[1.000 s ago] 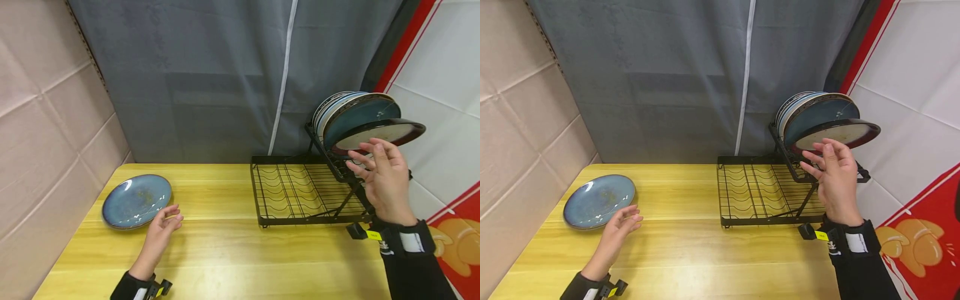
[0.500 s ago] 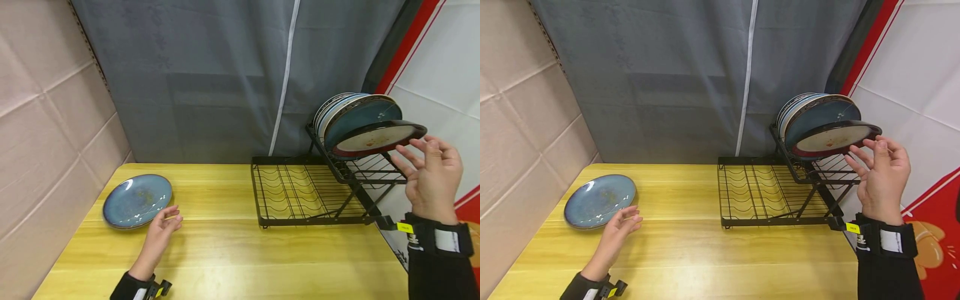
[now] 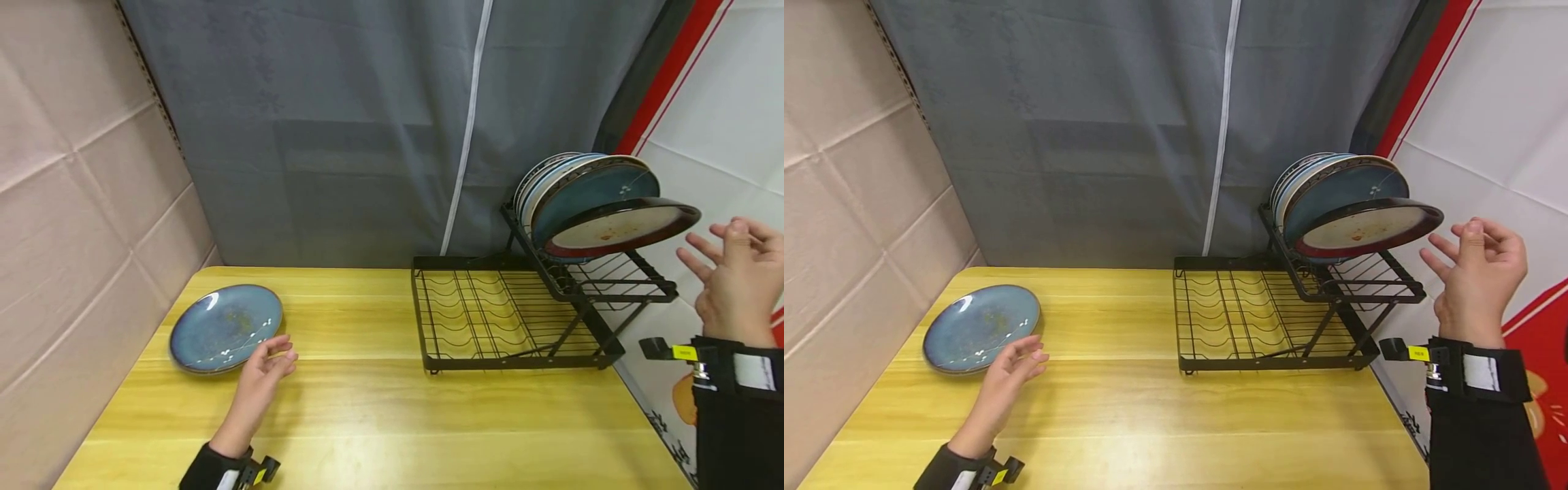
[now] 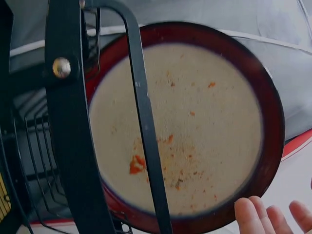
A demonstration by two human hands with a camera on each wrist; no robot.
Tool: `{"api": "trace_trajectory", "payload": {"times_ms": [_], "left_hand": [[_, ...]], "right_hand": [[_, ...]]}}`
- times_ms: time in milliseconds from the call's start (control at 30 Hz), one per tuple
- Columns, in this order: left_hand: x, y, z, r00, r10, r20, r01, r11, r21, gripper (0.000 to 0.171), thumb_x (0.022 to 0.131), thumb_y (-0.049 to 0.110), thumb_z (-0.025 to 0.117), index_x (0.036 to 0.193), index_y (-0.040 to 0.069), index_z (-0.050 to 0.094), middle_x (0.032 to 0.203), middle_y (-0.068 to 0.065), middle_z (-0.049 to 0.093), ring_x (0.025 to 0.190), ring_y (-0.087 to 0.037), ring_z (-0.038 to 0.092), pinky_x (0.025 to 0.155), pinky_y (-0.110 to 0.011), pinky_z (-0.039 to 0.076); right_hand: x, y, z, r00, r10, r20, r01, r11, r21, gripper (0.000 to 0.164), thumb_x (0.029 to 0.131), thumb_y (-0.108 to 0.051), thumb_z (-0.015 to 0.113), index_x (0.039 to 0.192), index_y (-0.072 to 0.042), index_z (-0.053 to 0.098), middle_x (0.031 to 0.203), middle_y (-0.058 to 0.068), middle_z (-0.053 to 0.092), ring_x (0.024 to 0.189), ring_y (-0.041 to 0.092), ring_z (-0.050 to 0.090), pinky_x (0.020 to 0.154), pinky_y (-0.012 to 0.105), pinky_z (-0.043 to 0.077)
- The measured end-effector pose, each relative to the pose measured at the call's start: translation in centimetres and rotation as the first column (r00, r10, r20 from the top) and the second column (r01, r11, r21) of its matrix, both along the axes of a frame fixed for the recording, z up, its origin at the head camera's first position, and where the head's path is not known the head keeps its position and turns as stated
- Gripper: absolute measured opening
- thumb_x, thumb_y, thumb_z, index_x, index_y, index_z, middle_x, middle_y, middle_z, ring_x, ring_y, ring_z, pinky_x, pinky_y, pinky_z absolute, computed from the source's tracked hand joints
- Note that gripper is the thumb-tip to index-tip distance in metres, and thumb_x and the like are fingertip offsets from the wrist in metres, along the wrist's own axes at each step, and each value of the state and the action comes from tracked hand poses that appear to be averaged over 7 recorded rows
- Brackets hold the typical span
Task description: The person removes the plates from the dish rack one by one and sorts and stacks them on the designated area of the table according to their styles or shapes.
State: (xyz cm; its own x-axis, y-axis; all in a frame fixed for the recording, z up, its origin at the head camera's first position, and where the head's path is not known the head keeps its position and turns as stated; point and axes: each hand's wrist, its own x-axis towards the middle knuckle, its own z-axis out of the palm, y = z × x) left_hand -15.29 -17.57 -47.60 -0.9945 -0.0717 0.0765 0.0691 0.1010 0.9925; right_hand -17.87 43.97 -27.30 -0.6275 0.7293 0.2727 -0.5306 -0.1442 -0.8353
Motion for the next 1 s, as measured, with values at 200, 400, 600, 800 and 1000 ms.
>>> {"api": "trace_trajectory", "payload": {"times_ms": [200,400,600,800,1000], "left_hand": [[0.0,-0.1,-0.1,1.0,0.002,0.007,-0.002,1.0,-0.003,0.046,0.106,0.014,0.06,0.146,-0.004,0.046,0.138,-0.022,0.048,0.104,-0.007,0.061,0.091,-0.021,0.055],[0.0,0.0,0.0,1.0,0.003,0.011,-0.003,1.0,-0.006,0.047,0.105,0.014,0.06,0.146,-0.004,0.045,0.138,-0.022,0.048,0.104,-0.009,0.061,0.09,-0.021,0.055],[0.1,0.0,-0.3,1.0,0.006,0.011,-0.006,1.0,-0.005,0.047,0.105,0.014,0.061,0.146,-0.004,0.046,0.138,-0.023,0.048,0.105,-0.011,0.062,0.091,-0.023,0.056],[0.0,-0.1,-0.6,1.0,0.009,0.015,-0.009,1.0,0.001,0.046,0.105,0.013,0.061,0.145,-0.004,0.046,0.139,-0.024,0.047,0.103,-0.008,0.062,0.09,-0.023,0.056],[-0.1,-0.1,-0.6,1.0,0.015,0.016,-0.015,1.0,0.005,0.047,0.105,0.014,0.061,0.145,-0.004,0.046,0.139,-0.025,0.047,0.103,-0.008,0.062,0.089,-0.022,0.056]], "right_hand": [[-1.3,1.1,0.3,0.998,-0.058,0.034,0.057,0.998,0.036,0.04,0.098,-0.02,0.07,0.135,-0.011,0.057,0.119,0.002,0.054,0.102,0.009,0.06,0.086,0.012,0.05],[-2.3,1.7,-0.3,1.0,-0.015,-0.015,0.017,0.992,0.126,0.039,0.099,-0.008,0.068,0.136,-0.008,0.056,0.119,0.003,0.052,0.11,0.01,0.049,0.095,0.014,0.031],[-2.8,1.8,-0.3,0.997,0.074,-0.035,-0.066,0.977,0.202,0.043,0.1,-0.003,0.062,0.142,-0.006,0.05,0.129,0.005,0.05,0.12,0.012,0.048,0.112,0.02,0.03],[-3.3,2.7,-0.2,0.987,0.159,-0.033,-0.141,0.941,0.309,0.042,0.1,0.003,0.059,0.141,-0.004,0.053,0.132,0.006,0.055,0.12,0.013,0.05,0.11,0.018,0.034],[-3.8,3.9,0.0,0.975,0.223,0.009,-0.2,0.856,0.477,0.043,0.098,0.007,0.061,0.14,-0.004,0.057,0.128,0.002,0.061,0.117,0.01,0.052,0.105,0.013,0.035]]}}
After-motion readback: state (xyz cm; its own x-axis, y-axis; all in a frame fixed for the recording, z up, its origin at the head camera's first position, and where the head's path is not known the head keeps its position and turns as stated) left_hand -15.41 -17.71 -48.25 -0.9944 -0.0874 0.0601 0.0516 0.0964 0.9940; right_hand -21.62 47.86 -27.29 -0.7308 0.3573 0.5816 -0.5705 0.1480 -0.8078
